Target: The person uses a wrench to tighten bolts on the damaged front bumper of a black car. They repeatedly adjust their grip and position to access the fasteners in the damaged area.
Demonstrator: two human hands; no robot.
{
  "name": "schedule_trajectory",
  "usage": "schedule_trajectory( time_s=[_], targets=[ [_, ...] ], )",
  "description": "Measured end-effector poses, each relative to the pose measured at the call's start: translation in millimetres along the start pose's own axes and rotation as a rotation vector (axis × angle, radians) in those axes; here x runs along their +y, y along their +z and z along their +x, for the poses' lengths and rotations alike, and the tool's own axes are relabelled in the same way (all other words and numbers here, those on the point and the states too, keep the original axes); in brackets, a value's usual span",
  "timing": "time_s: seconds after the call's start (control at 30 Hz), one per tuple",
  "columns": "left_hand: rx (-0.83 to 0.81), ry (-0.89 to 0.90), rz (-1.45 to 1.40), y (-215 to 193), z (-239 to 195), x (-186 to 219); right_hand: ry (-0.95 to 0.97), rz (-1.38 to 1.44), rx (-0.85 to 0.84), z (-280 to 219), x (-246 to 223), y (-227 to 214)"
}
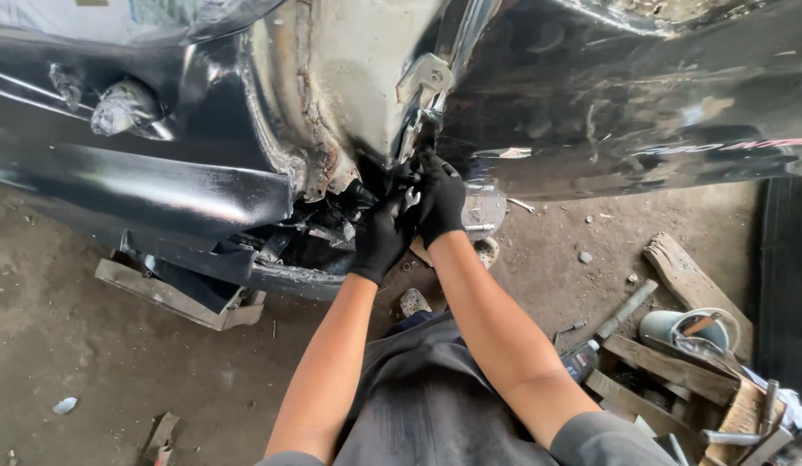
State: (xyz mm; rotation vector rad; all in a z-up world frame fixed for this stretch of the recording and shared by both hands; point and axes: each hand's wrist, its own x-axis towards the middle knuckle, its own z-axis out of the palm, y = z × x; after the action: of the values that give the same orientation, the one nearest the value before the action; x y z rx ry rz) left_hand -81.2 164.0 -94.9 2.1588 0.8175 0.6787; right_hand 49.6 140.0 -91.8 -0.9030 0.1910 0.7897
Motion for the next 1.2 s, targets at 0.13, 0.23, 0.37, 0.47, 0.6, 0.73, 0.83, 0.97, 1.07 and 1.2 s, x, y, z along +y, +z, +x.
schedule_trajectory(
  time_s=[0.13,0.23,0.37,0.47,0.6,0.73,0.83,0.97,1.07,1.2],
  targets=[
    [-0.032,-0.064,0.005,-8,2,14,0.131,0.084,-0.008,9,0,5],
    [-0.058,-0.102,0.032,-6,1,9,0.097,0.071,-0.017,12,5,3],
    [0.022,0.011,0.012,-1,1,5,0.067,-0.077,0.064,28,13,-3],
    [0.04,0.022,0.014,5,7,-4,0.069,-0.135,0.061,34,12,-4],
    [0.008,-0.006,0.052,3,-1,-3,0.169,-0.155,-0.118,1,-17,4],
    [-0.008,0.032,0.063,2,-1,-7,0.27,0.142,-0.133,15,-5,-6],
    [-0.026,0.026,0.036,5,-3,-11,0.259,0.161,-0.204,30,2,-12],
    [-0.027,0.028,0.044,4,0,-11,0.318,0.075,-0.075,9,-15,16],
    [-0.034,0.034,0.087,8,-1,-19,0.306,-0.019,-0.04,9,-10,16],
    [-0.043,0.043,0.118,7,2,-18,0.222,-0.05,-0.003,17,-4,14]
  ],
)
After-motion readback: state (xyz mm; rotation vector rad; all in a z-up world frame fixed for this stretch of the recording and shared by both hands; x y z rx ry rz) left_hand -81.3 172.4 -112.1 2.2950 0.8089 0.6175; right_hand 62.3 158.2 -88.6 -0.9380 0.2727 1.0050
